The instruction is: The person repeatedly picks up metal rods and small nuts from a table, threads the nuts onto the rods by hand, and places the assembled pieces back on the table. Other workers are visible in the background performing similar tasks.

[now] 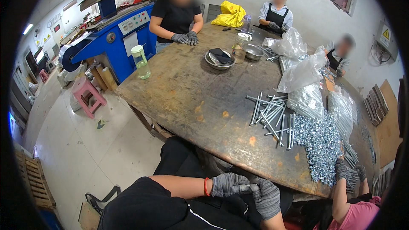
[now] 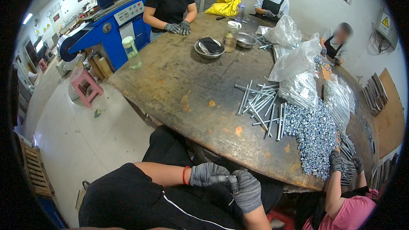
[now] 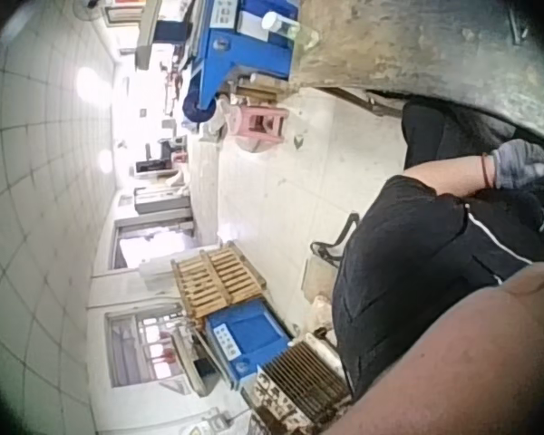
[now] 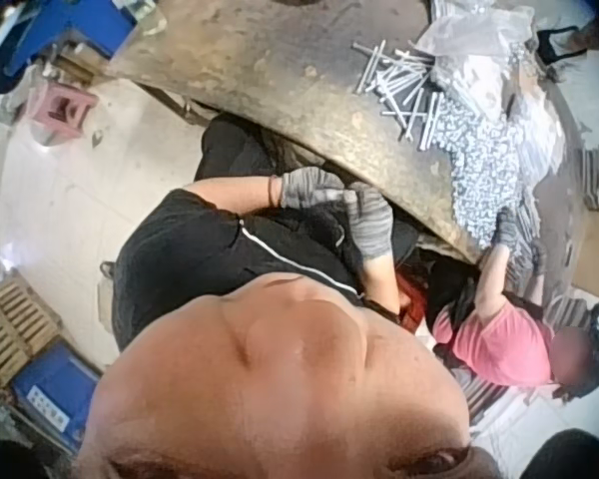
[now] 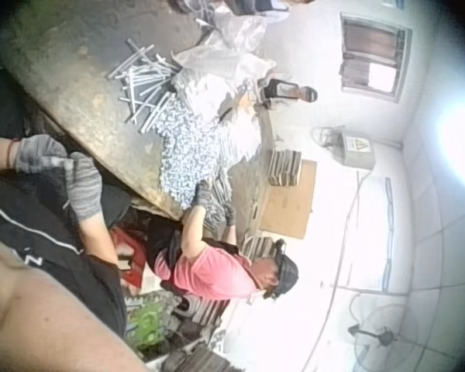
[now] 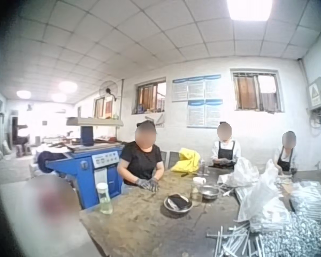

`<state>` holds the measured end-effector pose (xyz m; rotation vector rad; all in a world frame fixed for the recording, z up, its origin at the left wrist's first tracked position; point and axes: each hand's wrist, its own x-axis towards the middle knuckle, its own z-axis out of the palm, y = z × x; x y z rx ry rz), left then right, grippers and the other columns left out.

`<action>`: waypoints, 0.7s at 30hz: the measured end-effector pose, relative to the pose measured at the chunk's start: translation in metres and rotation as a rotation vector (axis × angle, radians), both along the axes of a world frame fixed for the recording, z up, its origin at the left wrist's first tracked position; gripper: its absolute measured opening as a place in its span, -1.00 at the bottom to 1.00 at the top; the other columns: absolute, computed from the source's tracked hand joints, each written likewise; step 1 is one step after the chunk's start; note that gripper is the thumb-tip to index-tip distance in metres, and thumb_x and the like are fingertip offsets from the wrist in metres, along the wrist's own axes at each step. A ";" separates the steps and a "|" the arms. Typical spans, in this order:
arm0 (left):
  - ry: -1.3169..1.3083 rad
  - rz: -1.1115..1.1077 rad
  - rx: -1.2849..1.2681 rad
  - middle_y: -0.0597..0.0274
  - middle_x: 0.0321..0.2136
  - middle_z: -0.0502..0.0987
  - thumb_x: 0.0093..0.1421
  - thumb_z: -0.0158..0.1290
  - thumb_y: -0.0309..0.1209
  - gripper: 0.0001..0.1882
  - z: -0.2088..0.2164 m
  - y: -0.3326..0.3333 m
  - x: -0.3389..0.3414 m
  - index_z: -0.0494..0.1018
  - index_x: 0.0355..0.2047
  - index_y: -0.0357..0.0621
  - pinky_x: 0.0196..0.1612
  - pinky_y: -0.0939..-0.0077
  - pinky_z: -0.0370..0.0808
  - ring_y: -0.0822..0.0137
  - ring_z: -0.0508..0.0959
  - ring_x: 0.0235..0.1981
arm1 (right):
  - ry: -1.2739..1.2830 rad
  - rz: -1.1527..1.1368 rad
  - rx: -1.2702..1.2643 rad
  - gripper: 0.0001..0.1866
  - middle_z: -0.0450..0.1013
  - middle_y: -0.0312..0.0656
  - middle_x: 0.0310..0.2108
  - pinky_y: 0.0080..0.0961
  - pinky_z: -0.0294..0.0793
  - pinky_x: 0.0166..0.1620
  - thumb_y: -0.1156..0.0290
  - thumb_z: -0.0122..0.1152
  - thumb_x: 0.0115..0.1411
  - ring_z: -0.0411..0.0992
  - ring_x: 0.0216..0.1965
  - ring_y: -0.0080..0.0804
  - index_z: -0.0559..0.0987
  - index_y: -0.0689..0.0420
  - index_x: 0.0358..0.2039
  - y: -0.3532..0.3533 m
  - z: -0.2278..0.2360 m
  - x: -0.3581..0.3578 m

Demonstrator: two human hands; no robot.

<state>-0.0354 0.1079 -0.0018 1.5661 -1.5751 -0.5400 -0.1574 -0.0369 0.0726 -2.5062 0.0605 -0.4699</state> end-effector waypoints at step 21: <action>-0.121 0.447 0.071 0.11 -0.47 0.54 0.19 -0.07 -0.25 -0.76 0.017 -0.022 -0.011 0.51 -0.29 -0.08 -0.35 0.30 0.45 0.11 0.54 -0.41 | -0.161 -0.274 0.468 -0.74 0.45 -0.10 -0.52 -0.41 0.42 -0.34 0.23 0.19 0.12 0.45 -0.47 -0.20 0.52 0.17 -0.34 0.000 -0.040 0.009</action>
